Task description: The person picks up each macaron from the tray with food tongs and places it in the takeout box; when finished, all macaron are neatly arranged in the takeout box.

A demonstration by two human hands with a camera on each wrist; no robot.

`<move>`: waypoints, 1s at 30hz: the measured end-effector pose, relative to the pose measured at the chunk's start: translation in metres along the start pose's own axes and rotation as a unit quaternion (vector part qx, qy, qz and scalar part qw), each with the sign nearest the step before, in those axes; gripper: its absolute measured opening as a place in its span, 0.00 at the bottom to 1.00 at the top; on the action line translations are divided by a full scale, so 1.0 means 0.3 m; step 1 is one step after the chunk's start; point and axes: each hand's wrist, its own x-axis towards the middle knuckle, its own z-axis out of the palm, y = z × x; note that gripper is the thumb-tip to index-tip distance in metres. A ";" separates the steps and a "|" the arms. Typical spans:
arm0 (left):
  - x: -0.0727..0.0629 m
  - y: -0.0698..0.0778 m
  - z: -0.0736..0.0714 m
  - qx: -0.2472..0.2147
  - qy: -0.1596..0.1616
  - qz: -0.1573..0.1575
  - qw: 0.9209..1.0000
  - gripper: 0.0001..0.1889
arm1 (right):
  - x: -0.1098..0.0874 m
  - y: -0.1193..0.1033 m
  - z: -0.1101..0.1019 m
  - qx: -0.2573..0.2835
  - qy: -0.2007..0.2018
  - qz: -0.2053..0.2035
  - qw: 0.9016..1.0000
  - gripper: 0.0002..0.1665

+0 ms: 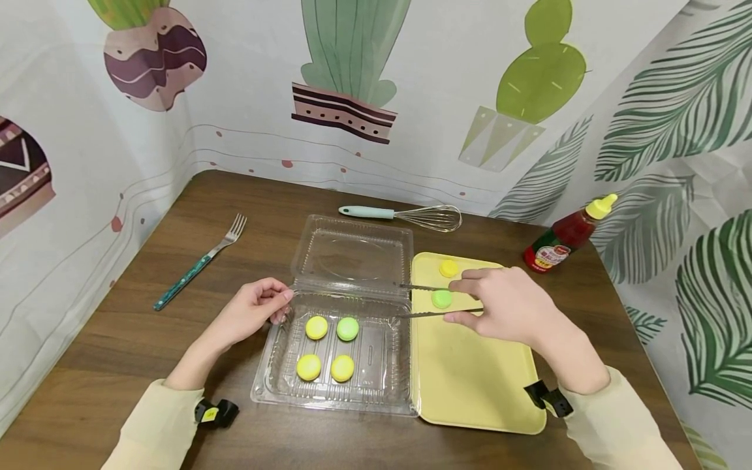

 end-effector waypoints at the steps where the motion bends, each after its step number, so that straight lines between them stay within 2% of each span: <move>1: 0.000 0.000 -0.001 0.000 -0.001 0.001 1.000 0.11 | -0.003 0.009 -0.003 -0.001 0.001 0.003 1.000 0.21; 6: -0.002 0.003 -0.001 -0.002 -0.001 0.006 1.000 0.12 | -0.016 0.051 -0.017 -0.004 -0.004 0.023 1.000 0.22; 13: 0.000 0.000 0.000 -0.006 -0.001 -0.006 1.000 0.12 | -0.026 0.102 -0.034 -0.004 -0.020 0.048 0.999 0.23; 21: -0.002 0.002 0.001 -0.008 -0.002 -0.001 1.000 0.12 | -0.037 0.163 -0.020 0.000 -0.042 0.076 0.996 0.24; 30: 0.001 -0.007 -0.001 -0.003 -0.002 -0.003 1.000 0.11 | -0.041 0.221 0.016 0.014 -0.089 0.119 0.989 0.26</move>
